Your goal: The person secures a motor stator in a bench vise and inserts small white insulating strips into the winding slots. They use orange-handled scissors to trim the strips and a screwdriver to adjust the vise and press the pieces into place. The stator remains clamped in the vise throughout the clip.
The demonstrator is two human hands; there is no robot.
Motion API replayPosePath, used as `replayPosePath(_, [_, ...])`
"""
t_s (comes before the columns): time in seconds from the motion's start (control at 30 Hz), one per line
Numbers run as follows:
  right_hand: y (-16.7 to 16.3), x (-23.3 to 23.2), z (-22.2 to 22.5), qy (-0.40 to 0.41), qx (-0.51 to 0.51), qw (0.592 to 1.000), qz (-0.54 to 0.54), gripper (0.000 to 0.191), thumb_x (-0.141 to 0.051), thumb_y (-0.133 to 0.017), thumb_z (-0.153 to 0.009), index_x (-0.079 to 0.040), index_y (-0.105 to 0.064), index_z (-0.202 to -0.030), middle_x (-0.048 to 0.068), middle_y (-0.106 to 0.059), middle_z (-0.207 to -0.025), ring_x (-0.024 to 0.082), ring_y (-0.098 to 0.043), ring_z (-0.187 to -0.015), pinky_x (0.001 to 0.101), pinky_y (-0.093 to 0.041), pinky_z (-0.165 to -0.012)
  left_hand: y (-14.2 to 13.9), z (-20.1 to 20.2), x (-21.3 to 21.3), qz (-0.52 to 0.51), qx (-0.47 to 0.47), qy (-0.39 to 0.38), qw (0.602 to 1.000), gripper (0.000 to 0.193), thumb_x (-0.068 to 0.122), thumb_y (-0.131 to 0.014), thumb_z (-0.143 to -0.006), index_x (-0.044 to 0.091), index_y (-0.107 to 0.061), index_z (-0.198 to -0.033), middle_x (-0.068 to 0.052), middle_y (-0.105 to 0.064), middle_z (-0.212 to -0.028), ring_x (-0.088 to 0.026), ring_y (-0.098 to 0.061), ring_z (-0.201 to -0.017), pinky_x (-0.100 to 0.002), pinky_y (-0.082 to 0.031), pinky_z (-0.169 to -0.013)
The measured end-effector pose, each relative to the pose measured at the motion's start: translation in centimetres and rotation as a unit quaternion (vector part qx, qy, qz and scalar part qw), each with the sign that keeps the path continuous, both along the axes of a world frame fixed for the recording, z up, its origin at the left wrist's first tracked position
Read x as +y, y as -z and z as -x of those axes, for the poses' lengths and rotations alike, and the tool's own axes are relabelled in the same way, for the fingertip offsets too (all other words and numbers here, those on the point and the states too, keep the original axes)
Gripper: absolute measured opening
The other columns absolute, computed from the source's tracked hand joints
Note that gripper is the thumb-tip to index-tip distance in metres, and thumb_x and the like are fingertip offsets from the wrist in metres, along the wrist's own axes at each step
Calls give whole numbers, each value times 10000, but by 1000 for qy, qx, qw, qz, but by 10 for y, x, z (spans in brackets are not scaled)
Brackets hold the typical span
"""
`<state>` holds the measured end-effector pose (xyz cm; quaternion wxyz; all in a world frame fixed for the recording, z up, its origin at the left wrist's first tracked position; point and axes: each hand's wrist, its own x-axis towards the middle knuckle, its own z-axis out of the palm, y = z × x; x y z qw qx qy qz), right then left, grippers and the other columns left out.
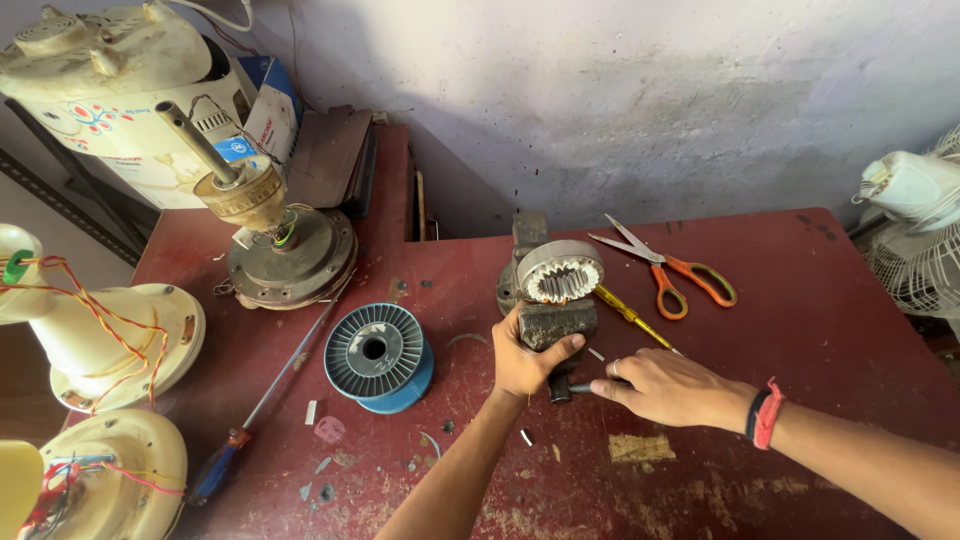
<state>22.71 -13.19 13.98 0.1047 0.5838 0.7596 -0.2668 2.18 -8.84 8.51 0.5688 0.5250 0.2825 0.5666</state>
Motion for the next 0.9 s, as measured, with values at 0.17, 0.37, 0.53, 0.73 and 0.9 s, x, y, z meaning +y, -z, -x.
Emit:
replayPosePath(0.17, [7, -4, 11, -17, 9, 999, -30, 639, -597, -474, -1009, -32, -688, -804, 92, -598, -660, 271, -630, -594, 476, -526, -623, -5, 6, -2, -17, 3, 5, 1000, 429, 110, -904, -741, -18, -710, -1102, -86, -789, -1009, -114, -726, -913, -304, -611, -862])
replayPosePath(0.37, [-1, -10, 21, 20, -39, 998, 49, 613, -563, -436, -1025, -28, -645, -812, 134, -627, -636, 310, -666, -619, 470, -552, -670, -13, 13, -6, -17, 79, -15, 997, 453, 161, -914, -720, -27, -717, -1082, -96, -798, -994, -121, -740, -891, -310, -625, -835])
replayPosePath(0.53, [-10, -16, 24, 2, -42, 999, 15, 621, -549, -453, -1030, -6, -663, -816, 177, -661, -683, 341, -680, -668, 480, -540, -702, -16, 15, -9, -27, 62, -4, 998, 458, 169, -912, -733, -31, -721, -1097, -102, -797, -1008, -125, -733, -909, -312, -617, -852])
replayPosePath(0.73, [-11, -12, 16, 28, -34, 998, 47, 625, -595, -480, -1010, -29, -663, -815, 144, -654, -665, 276, -670, -633, 458, -533, -662, -20, 5, -14, -19, 62, -15, 998, 468, 161, -909, -731, -28, -710, -1110, -98, -796, -1010, -130, -738, -915, -315, -617, -858])
replayPosePath(0.9, [-7, -6, -6, 64, 56, 993, 86, 501, -521, -622, -957, -38, -733, -883, 60, -660, -627, 125, -608, -517, 350, -496, -558, -26, 3, -18, -7, 60, -16, 998, 480, 170, -898, -730, -19, -703, -1125, -102, -793, -1008, -138, -738, -912, -315, -614, -861])
